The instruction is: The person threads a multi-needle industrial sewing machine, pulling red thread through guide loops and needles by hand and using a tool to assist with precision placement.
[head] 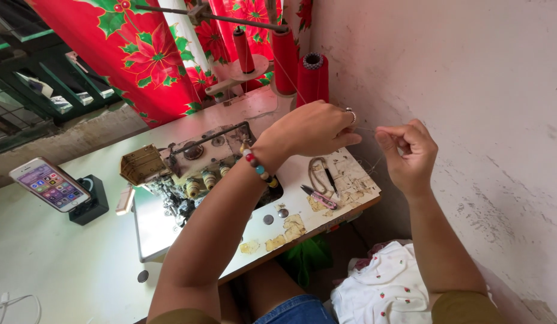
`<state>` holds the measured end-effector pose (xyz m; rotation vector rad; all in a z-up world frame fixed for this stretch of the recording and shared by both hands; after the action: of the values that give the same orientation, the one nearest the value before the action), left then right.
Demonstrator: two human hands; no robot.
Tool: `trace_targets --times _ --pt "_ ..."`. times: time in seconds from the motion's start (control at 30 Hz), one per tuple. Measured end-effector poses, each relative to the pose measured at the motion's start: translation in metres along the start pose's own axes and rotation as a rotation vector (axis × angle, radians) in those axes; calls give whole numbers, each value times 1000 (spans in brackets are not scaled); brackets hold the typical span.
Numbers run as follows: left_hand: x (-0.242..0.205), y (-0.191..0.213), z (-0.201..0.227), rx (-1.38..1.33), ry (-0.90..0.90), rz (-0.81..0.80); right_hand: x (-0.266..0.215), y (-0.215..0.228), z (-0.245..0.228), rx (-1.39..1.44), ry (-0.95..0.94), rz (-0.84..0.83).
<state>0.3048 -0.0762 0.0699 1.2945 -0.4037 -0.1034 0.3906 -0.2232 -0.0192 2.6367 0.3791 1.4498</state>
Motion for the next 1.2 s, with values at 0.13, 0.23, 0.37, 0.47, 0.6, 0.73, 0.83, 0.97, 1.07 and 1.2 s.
trace_targets --times 0.13,0.23,0.37,0.47,0.6,0.73,0.83,0.97,1.07,1.2 --pt "2 10 1 -98 -6 108 4 -7 5 25 3 -36" --pt "3 6 -12 -156 24 194 6 -14 -5 -19 0 -122" --pt "5 -7 -39 -81 106 205 13 -10 3 24 93 -167" --pt "-3 10 -21 -65 86 141 38 -7 -26 -10 195 -163" --pt "-17 33 -1 123 -65 344 72 -22 -48 -121 305 -185" --pt "-49 46 21 337 -468 465 96 -39 -70 -62 228 -271" --pt "-74 64 39 394 -603 549 102 -47 -84 61 199 -350" --pt "-84 74 24 408 -472 672 84 -73 -83 562 -197 -599" --pt "-88 80 25 457 -426 699 58 -108 -82 971 -271 -815" --pt "-85 84 23 559 -315 613 39 -125 -78 1348 -367 -858"
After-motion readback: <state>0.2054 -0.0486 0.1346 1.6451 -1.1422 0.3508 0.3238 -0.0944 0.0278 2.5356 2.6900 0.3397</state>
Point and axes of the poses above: each hand's wrist, its own x-axis towards the middle knuckle, its own y-axis out of the back of the hand, z = x × y, the point moved 8 cm from there along x, towards the middle knuckle, and after that the axes turned 3 degrees about -x, right-handed, at the moved point
